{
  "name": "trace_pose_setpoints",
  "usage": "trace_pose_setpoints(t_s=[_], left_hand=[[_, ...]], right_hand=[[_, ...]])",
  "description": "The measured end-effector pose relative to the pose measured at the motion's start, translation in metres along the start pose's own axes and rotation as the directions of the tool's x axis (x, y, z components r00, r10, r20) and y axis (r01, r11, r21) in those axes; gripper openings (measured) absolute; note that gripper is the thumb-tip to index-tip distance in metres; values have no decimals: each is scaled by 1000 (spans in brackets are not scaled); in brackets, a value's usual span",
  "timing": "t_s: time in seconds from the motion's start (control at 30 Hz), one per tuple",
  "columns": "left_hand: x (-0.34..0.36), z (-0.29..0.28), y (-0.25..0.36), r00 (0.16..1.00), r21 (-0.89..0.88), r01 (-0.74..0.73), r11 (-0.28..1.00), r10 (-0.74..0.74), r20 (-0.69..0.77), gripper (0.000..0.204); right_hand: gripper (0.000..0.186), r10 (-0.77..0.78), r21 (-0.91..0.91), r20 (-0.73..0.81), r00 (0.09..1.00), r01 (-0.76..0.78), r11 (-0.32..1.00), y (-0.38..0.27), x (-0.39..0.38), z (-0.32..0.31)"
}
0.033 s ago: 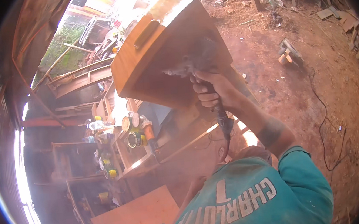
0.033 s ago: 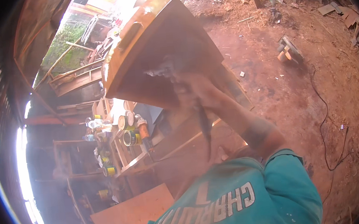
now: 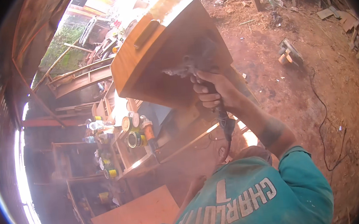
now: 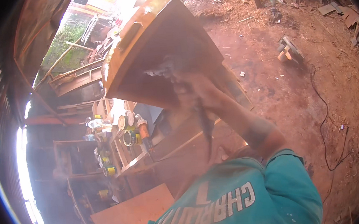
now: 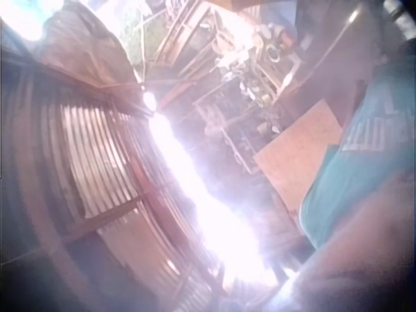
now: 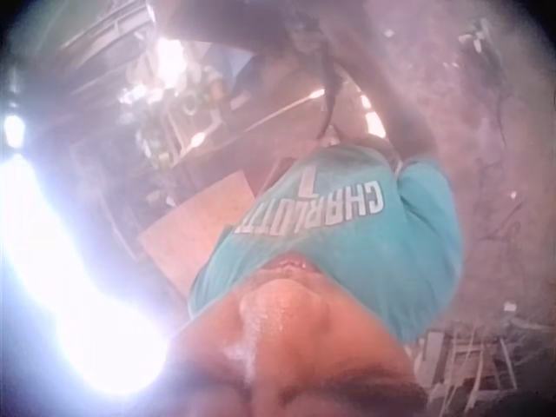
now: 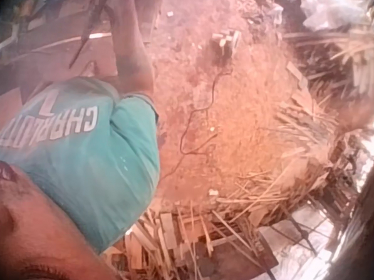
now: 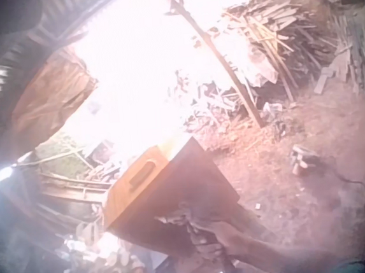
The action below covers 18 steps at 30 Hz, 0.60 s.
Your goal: The person uses a spray gun to apply a finish to a wooden cabinet, rotating the cabinet by hand to reach all exterior surfaces.
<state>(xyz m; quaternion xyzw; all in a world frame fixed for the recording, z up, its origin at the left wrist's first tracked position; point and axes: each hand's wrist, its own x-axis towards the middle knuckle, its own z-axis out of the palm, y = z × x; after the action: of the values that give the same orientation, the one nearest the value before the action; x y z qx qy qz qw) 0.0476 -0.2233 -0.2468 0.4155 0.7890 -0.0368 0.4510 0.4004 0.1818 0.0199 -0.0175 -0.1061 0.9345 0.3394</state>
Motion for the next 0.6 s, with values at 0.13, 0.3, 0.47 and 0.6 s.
trace_pose_setpoints(t_s=[0.13, 0.3, 0.47, 0.6], left_hand=[[17, 10, -33, 972, 132, -231, 964, 234, -12, 42], [5, 5, 16, 998, 34, 6, 999, -8, 56, 42], [9, 9, 6, 997, 93, -46, 995, 40, 69, 40], [17, 17, -9, 996, 127, -93, 988, 91, 23, 38]], right_hand=[[19, -61, -245, -136, 989, 26, 969, 6, -9, 1], [20, -155, -628, -388, 908, -137, 766, 23, -11, -24], [21, -85, -626, -361, 929, -173, 761, 21, -18, -10], [26, 47, -274, -226, 973, -110, 956, 8, -19, 6]])
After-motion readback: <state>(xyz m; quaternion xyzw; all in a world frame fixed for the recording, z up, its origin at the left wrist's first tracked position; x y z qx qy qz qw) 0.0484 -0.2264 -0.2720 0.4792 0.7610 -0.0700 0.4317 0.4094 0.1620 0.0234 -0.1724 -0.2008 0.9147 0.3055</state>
